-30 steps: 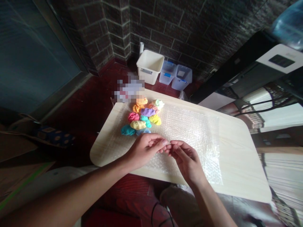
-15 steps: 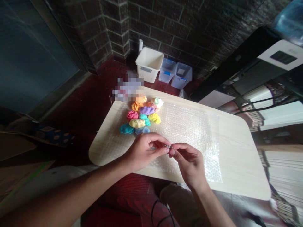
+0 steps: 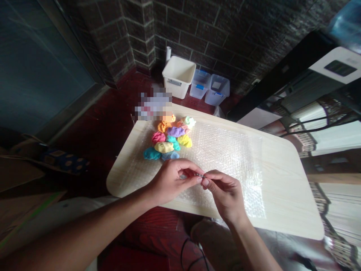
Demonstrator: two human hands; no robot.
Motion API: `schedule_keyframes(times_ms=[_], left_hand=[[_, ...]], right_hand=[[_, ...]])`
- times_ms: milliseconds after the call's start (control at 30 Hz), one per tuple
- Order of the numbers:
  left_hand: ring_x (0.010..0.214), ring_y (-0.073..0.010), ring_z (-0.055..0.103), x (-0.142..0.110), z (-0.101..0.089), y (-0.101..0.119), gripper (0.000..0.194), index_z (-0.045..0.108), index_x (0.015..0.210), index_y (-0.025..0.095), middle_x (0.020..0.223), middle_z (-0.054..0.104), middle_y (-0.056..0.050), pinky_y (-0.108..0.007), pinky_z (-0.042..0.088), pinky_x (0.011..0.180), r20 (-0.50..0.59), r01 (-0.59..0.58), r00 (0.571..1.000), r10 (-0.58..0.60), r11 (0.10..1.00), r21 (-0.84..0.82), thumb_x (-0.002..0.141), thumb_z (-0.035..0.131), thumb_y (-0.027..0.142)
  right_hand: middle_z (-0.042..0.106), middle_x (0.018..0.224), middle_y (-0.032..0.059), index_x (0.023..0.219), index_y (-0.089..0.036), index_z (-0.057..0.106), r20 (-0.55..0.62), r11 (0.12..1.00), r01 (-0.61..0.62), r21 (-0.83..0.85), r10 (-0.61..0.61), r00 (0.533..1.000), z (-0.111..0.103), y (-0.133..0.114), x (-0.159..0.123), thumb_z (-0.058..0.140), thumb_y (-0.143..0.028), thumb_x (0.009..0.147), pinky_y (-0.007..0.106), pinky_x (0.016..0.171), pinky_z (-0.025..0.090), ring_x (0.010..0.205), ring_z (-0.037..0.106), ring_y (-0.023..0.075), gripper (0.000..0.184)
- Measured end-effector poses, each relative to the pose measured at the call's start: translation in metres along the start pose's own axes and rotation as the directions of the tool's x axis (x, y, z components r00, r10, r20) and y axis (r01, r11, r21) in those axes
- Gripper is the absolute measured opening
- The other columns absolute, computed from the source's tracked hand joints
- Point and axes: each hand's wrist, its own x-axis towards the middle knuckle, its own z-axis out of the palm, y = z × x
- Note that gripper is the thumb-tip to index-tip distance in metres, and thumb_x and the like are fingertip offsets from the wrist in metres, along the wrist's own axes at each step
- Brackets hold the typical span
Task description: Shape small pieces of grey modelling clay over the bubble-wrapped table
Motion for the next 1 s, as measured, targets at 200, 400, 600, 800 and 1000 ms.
schedule_keyframes(times_ms=[200,400,600,800,1000], left_hand=[[0.086,-0.0196,0.075,0.0,0.0,-0.001,0.013,0.077,0.098,0.014,0.093,0.08,-0.008,-0.029,0.06,0.079,0.006,0.024,1.0,-0.024,0.999,-0.043,0.089,0.076,0.024],[0.084,-0.0189,0.076,0.0,-0.001,-0.002,0.013,0.077,0.097,0.015,0.09,0.081,-0.007,-0.028,0.06,0.078,0.026,0.049,0.999,-0.048,0.998,-0.042,0.089,0.077,0.025],[0.083,-0.0195,0.077,-0.001,-0.001,-0.002,0.013,0.079,0.096,0.016,0.088,0.081,-0.007,-0.028,0.061,0.076,0.033,0.048,0.998,-0.047,0.998,-0.038,0.088,0.08,0.026],[0.082,-0.0194,0.078,-0.001,0.0,-0.002,0.013,0.08,0.095,0.016,0.088,0.082,-0.006,-0.027,0.062,0.075,0.026,0.074,0.997,-0.072,0.995,-0.073,0.086,0.081,0.025],[0.081,-0.018,0.077,0.0,0.0,-0.004,0.018,0.078,0.094,0.014,0.088,0.081,-0.007,-0.025,0.061,0.075,0.022,0.107,0.994,-0.105,0.985,-0.134,0.08,0.086,0.023]], right_hand=[[0.078,0.085,0.0029,0.1,-0.029,0.084,-0.034,0.999,-0.04,0.03,0.041,0.999,0.0,0.0,-0.002,0.088,-0.026,0.082,0.033,0.067,0.055,0.07,0.065,0.0173,0.019],[0.078,0.082,0.0043,0.096,-0.027,0.085,-0.039,0.999,-0.008,-0.051,0.006,0.999,0.002,-0.005,-0.003,0.087,-0.026,0.084,0.033,0.065,0.056,0.068,0.066,0.0177,0.013],[0.077,0.078,0.0047,0.092,-0.026,0.085,-0.026,0.993,0.037,-0.115,-0.04,0.999,0.005,-0.011,-0.002,0.084,-0.028,0.086,0.035,0.064,0.056,0.068,0.067,0.0193,0.006],[0.077,0.082,0.005,0.097,-0.028,0.085,-0.03,0.981,0.096,-0.166,-0.102,0.994,0.005,-0.01,-0.003,0.084,-0.023,0.086,0.035,0.064,0.057,0.07,0.067,0.0195,0.012],[0.077,0.087,0.0059,0.099,-0.028,0.085,-0.005,0.98,0.117,-0.164,-0.12,0.993,0.002,-0.009,-0.004,0.082,-0.02,0.088,0.035,0.066,0.056,0.073,0.067,0.02,0.014]])
